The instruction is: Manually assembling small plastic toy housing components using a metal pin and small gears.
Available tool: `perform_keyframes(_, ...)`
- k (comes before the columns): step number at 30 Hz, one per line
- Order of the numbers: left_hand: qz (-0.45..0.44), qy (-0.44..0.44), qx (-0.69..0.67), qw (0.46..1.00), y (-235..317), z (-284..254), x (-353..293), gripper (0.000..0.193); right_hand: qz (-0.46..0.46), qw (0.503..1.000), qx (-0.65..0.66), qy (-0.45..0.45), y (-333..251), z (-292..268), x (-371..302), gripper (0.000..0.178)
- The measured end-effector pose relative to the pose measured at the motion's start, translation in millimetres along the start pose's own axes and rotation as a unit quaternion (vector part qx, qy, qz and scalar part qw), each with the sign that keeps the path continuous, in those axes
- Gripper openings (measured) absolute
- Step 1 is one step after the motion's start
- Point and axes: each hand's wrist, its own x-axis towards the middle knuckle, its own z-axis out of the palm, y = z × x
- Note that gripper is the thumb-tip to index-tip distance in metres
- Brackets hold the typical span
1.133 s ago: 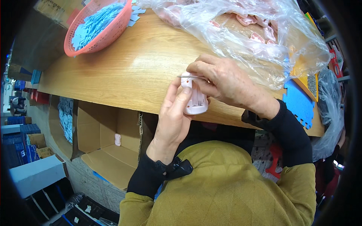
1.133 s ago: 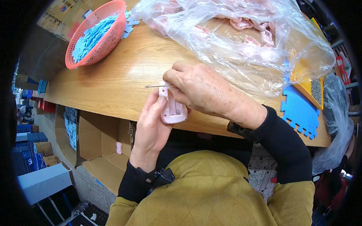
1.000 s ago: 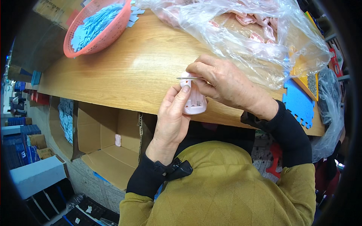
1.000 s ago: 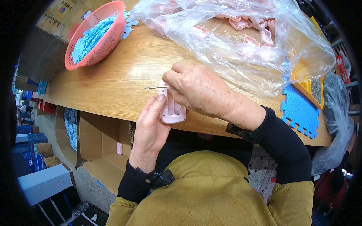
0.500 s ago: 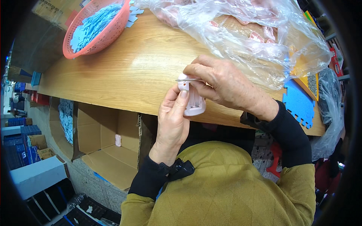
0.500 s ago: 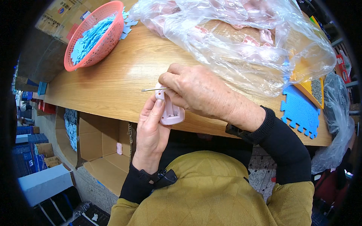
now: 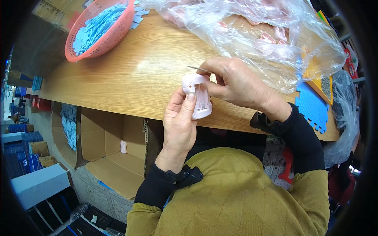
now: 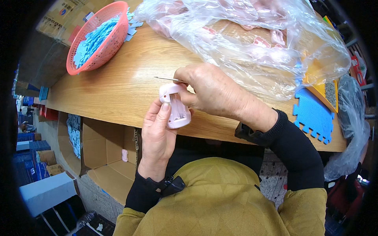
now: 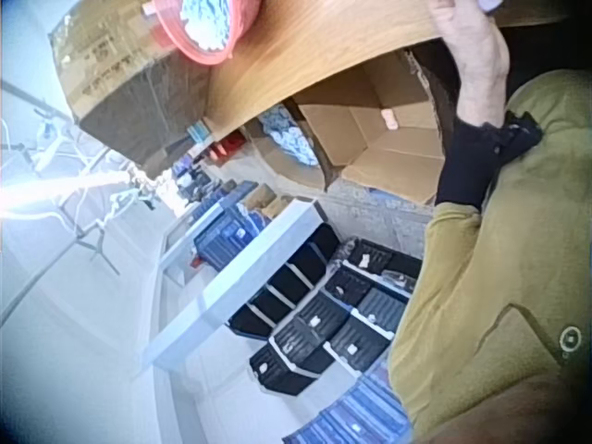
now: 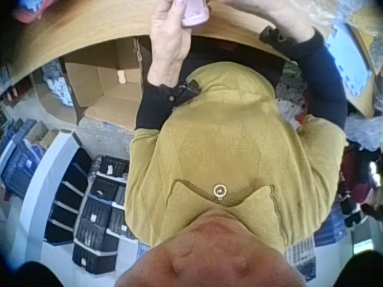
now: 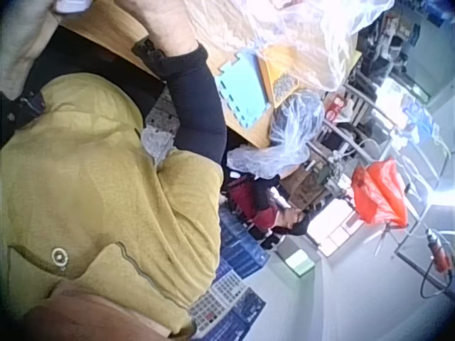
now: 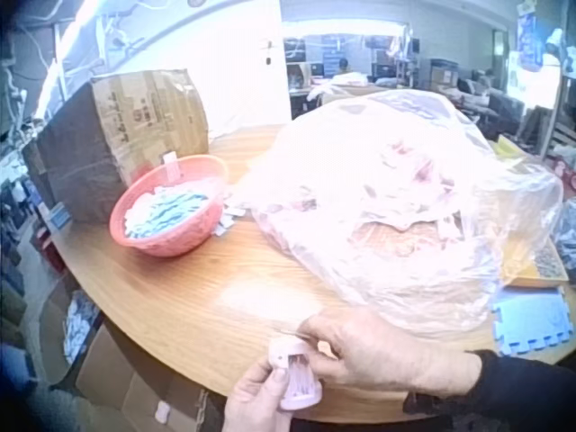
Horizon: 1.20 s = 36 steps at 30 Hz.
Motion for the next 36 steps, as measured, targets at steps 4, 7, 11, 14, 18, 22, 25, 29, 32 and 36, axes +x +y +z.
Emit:
perform_keyframes(4,0.001,-0.001,0.019,1.0,-5.0,-5.0,0.8,0.026,-0.02,0.997,-0.079,-0.001,-7.7,-1.0,1.9,0.021)
perform_keyframes(7,-0.028,-0.004,0.007,1.0,-2.3,5.0,0.5,0.031,-0.026,0.994,-0.107,-0.002,-7.9,1.1,1.9,0.02)
perform_keyframes(11,-0.118,-0.016,-0.052,0.992,0.0,4.1,2.5,0.04,0.006,0.994,-0.109,-0.027,-11.6,-3.5,-3.2,0.019)
perform_keyframes(14,-0.12,-0.019,-0.04,0.992,3.4,4.7,1.1,0.041,0.006,0.999,-0.045,-0.024,-2.8,0.1,-3.3,0.017)
perform_keyframes(18,-0.099,-0.021,-0.046,0.994,9.0,8.2,-4.3,0.034,-0.013,0.998,-0.059,-0.006,-12.0,2.8,-8.1,0.018)
perform_keyframes(22,-0.063,-0.035,0.04,0.997,17.1,-12.3,-10.3,0.035,-0.01,0.999,-0.017,-0.046,-14.8,-0.8,-13.6,0.023)
perform_keyframes(25,0.071,0.045,0.167,0.982,56.6,-43.5,-32.8,0.038,0.01,0.999,-0.034,0.012,16.5,-34.7,-24.9,0.029)
perform_keyframes(29,0.14,0.295,0.358,0.875,121.9,-183.6,-109.6,0.038,0.257,0.922,-0.291,0.005,122.8,-121.1,-19.3,0.017)
perform_keyframes(32,0.155,0.29,0.695,0.639,110.8,-208.4,-126.5,0.03,0.265,0.908,-0.318,0.065,169.6,-152.5,-21.6,0.021)
perform_keyframes(36,0.18,0.252,0.744,0.593,87.9,-120.2,-88.8,0.042,0.287,0.92,-0.266,-0.004,190.4,-141.1,-18.2,0.028)
